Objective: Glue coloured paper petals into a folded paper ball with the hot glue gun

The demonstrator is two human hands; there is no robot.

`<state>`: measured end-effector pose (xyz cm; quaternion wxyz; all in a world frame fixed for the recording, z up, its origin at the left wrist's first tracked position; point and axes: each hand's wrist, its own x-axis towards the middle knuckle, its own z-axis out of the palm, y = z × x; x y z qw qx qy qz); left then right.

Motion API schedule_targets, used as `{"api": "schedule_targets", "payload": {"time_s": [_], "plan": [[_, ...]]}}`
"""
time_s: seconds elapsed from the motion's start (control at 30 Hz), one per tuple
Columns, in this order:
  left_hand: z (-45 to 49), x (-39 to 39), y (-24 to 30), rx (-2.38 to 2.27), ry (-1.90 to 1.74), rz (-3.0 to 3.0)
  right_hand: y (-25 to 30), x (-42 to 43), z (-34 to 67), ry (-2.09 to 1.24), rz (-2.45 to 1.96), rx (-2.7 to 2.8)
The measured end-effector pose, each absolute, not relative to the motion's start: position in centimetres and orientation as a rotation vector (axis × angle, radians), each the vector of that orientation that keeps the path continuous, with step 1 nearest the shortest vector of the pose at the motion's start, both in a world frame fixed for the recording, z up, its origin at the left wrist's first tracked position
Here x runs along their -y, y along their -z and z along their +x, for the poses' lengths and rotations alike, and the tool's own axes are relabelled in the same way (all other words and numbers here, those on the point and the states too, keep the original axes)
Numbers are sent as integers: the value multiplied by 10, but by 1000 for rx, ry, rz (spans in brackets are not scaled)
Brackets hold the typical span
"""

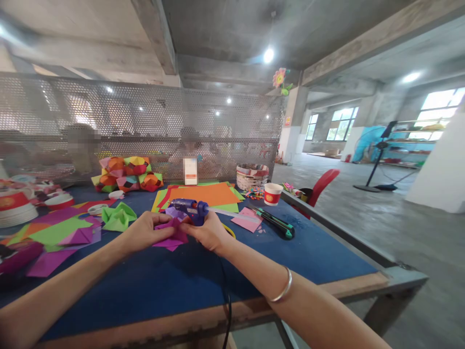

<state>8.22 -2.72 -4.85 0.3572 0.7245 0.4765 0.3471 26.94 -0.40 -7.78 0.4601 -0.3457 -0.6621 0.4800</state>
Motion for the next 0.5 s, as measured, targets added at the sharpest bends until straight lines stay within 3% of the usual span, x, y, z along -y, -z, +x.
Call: {"api": "schedule_targets", "payload": {"time_s": [0.5], "plan": [[81, 24, 53, -1272, -876, 1907, 79, 10, 267, -1147, -820, 1674]]}}
